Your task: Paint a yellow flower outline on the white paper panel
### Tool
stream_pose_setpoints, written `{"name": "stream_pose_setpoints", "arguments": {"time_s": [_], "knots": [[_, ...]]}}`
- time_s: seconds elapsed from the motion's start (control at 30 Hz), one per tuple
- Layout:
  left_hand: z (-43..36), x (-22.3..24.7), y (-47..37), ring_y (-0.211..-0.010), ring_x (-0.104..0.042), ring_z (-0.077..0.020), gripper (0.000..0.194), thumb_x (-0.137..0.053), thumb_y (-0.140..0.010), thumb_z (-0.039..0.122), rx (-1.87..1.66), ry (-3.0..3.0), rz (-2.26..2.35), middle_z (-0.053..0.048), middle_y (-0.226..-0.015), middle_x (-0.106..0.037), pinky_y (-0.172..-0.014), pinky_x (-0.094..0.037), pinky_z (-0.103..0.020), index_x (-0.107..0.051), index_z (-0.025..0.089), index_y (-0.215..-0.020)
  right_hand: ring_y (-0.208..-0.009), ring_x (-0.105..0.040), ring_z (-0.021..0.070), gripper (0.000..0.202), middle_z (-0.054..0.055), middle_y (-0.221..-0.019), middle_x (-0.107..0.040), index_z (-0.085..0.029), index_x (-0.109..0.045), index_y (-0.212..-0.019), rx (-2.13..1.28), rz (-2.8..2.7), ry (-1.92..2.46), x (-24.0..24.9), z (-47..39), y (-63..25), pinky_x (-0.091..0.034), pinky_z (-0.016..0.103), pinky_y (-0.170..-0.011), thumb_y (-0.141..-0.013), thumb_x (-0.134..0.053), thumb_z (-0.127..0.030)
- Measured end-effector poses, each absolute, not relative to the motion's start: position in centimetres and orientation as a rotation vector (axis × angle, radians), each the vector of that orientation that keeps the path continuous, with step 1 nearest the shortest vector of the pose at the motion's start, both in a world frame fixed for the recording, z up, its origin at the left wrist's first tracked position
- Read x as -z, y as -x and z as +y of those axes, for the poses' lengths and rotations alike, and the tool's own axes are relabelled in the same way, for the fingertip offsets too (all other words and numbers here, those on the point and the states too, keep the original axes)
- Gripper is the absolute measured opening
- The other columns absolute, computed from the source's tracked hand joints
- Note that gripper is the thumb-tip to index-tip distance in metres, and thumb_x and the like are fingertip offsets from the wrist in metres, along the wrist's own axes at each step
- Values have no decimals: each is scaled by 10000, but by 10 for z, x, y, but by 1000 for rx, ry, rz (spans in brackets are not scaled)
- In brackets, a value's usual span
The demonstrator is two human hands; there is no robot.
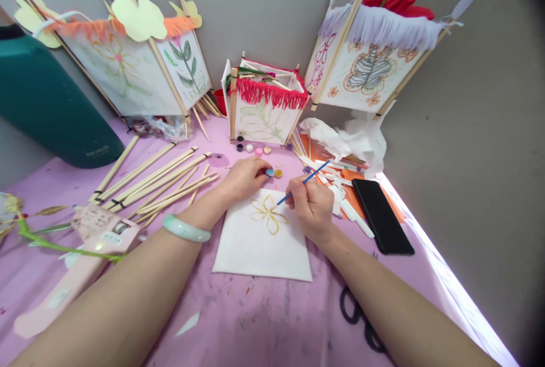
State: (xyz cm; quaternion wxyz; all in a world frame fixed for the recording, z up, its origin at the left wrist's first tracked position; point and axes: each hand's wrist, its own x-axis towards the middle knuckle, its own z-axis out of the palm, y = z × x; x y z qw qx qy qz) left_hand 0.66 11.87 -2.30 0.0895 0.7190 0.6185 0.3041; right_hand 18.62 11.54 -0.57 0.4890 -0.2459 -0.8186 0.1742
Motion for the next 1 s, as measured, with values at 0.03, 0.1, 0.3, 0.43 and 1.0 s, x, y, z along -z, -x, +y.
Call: {"name": "stream_pose_setpoints", "arguments": {"time_s": [0.03, 0.1, 0.3, 0.43, 1.0], "knots": [[119, 24, -6, -748, -572, -145, 213, -563, -786, 202, -904, -2143, 1837, -27, -836, -641, -698, -441, -249, -668, 179, -970, -460, -515, 69, 327, -28, -516, -539, -182, -525, -620, -413, -1979, 611, 5, 115, -187, -401, 200, -486, -921, -423, -256], [119, 24, -6, -746, -573, -144, 210, -562, -787, 203, -906, -2142, 1834, -25, -830, -642, -693, -440, -247, -668, 181, -967, -461, -515, 71, 333, -30, -509, -532, -185, -521, -613, -409, -1979, 620, 5, 115, -187, -400, 201, -484, -921, -422, -260], [118, 22, -6, -751, -577, -143, 224, -559, -783, 197, -890, -2129, 1843, -26, -834, -647, -702, -443, -245, -664, 176, -980, -442, -503, 66, 334, -29, -502, -527, -176, -532, -614, -440, -2023, 594, 8, 116, -184, -390, 196, -461, -919, -426, -260], [118, 21, -7, -744, -580, -144, 220, -556, -781, 191, -893, -2124, 1826, -24, -815, -651, -707, -445, -249, -667, 171, -969, -448, -512, 68, 331, -29, -506, -532, -179, -527, -613, -478, -1993, 594, 6, 114, -184, -399, 196, -469, -918, -423, -259], [117, 19, -8, -724, -571, -135, 218, -555, -775, 171, -892, -2145, 1834, -32, -851, -654, -674, -431, -237, -672, 158, -958, -450, -519, 68, 317, -22, -515, -541, -174, -542, -629, -520, -2023, 566, 11, 116, -184, -404, 193, -468, -916, -435, -260]]}}
